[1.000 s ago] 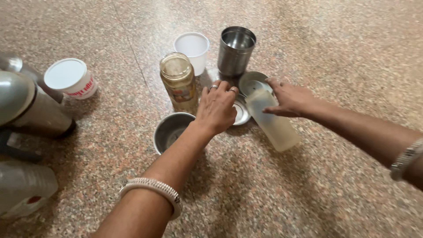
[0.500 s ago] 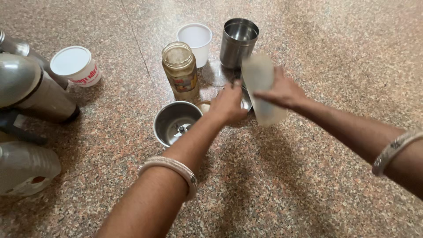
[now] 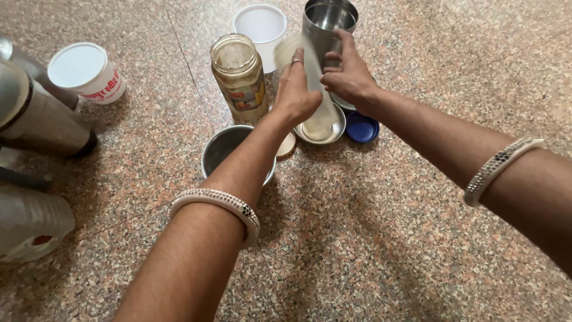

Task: The person sits on the floor and handles several household containers. They open a plastic jar, remove its lid, and place the lid aside. They then pick up a metal blender jar, remove its lid, and set it down. The person continues to open and close various containers, including plastic and metal jars, and arranges them on the floor.

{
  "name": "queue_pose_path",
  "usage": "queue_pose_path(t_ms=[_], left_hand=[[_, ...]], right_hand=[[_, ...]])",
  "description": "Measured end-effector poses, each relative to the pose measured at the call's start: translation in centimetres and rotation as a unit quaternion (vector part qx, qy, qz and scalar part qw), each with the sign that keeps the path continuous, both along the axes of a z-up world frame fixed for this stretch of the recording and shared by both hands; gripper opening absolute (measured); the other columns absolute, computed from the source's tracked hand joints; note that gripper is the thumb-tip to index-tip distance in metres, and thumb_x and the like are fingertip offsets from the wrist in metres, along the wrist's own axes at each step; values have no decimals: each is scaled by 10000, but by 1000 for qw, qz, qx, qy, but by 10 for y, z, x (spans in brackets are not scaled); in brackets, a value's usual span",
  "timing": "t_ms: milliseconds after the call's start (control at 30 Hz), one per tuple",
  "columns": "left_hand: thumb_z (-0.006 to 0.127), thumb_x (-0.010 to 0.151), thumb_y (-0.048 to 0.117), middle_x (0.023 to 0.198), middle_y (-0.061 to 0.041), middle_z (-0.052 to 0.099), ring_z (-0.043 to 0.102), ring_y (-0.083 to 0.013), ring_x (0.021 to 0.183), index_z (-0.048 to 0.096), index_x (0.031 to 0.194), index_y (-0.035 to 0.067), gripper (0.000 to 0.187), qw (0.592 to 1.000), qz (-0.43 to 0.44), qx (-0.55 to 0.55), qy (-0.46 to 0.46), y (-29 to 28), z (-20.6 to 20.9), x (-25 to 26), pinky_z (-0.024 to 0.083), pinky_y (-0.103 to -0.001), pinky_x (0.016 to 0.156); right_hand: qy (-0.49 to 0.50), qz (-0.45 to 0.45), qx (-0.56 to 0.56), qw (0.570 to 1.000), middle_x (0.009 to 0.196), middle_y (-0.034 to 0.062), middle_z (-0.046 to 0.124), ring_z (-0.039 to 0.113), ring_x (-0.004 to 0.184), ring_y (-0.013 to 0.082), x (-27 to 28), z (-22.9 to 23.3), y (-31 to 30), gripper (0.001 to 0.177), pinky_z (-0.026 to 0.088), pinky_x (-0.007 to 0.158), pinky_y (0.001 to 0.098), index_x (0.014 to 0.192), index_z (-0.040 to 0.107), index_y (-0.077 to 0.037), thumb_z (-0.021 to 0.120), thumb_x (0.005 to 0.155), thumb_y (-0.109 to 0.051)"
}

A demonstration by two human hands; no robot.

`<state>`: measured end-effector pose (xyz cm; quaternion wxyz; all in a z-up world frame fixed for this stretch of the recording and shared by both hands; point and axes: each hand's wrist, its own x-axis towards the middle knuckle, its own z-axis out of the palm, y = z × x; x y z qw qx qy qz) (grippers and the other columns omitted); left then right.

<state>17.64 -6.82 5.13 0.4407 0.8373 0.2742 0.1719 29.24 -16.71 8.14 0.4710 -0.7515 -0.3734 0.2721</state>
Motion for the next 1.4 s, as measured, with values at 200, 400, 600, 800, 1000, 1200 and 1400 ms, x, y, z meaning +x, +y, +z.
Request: queue_pose_path(t_ms=[200, 400, 600, 800, 1000, 1200, 1400], left_hand=[[643, 718, 78, 1520, -264, 383, 421, -413, 1403, 158, 1606, 44, 1013, 999, -23, 24, 18, 0, -3, -11, 332, -416, 1190], [723, 699, 109, 1540, -245, 360, 393, -402, 1435, 204, 1579, 33, 1025, 994, -57, 42, 81, -12, 9, -21, 338, -406, 1201], [799, 707, 103, 1646, -248, 176, 235, -423, 1520, 233, 1594, 91, 1053, 978, -67, 98, 169, -30, 17, -24, 278, -431, 1235], [858, 693, 164, 1684, -232, 10, 130, -466, 1547, 241, 1599, 152, 1096, 957, -75, 156, 234, -40, 17, -23, 347, -470, 1208], [874, 731, 206, 1655, -248, -131, 203, -569, 1467, 162, 1619, 189, 1139, 957, -54, 133, 250, -43, 16, -22, 421, -497, 1118], [756, 764, 85, 1679, -283, -17, 568, -467, 1282, 177, 1627, 157, 1042, 971, -24, 101, 216, -35, 15, -16, 492, -460, 1086], [707, 770, 50, 1662, -314, 14, 534, -438, 1332, 189, 1621, 145, 1001, 970, -38, 123, 206, -34, 7, -9, 451, -465, 1120]], right_hand=[[-67, 15, -65, 996, 1478, 259, 456, 548, 1339, 394, 8, -4, -12, 905, 551, 1067, 475, 1579, 212, -121, 643, 797, 30], [-117, 13, -98, 988, 1423, 260, 501, 565, 1305, 390, 15, 2, -33, 808, 535, 1058, 475, 1530, 307, -53, 711, 830, -49], [-111, 22, -220, 969, 1283, 232, 584, 639, 1180, 354, 11, -3, -46, 635, 583, 994, 449, 1291, 487, 3, 817, 759, -102], [-16, 53, -322, 945, 882, 196, 728, 734, 761, 299, 1, -20, -52, 343, 616, 636, 434, 972, 638, 60, 841, 804, -160], [54, 0, -289, 956, 1029, 277, 713, 745, 779, 303, 0, -22, -43, 427, 609, 577, 363, 1168, 521, 77, 756, 827, -25], [86, -62, -132, 986, 1387, 220, 586, 688, 1157, 324, 12, -11, -41, 626, 609, 888, 402, 1418, 323, -57, 605, 878, 85], [60, -71, -112, 989, 1425, 187, 565, 648, 1250, 328, 27, -3, -46, 621, 599, 1004, 480, 1457, 315, -75, 506, 901, 126]])
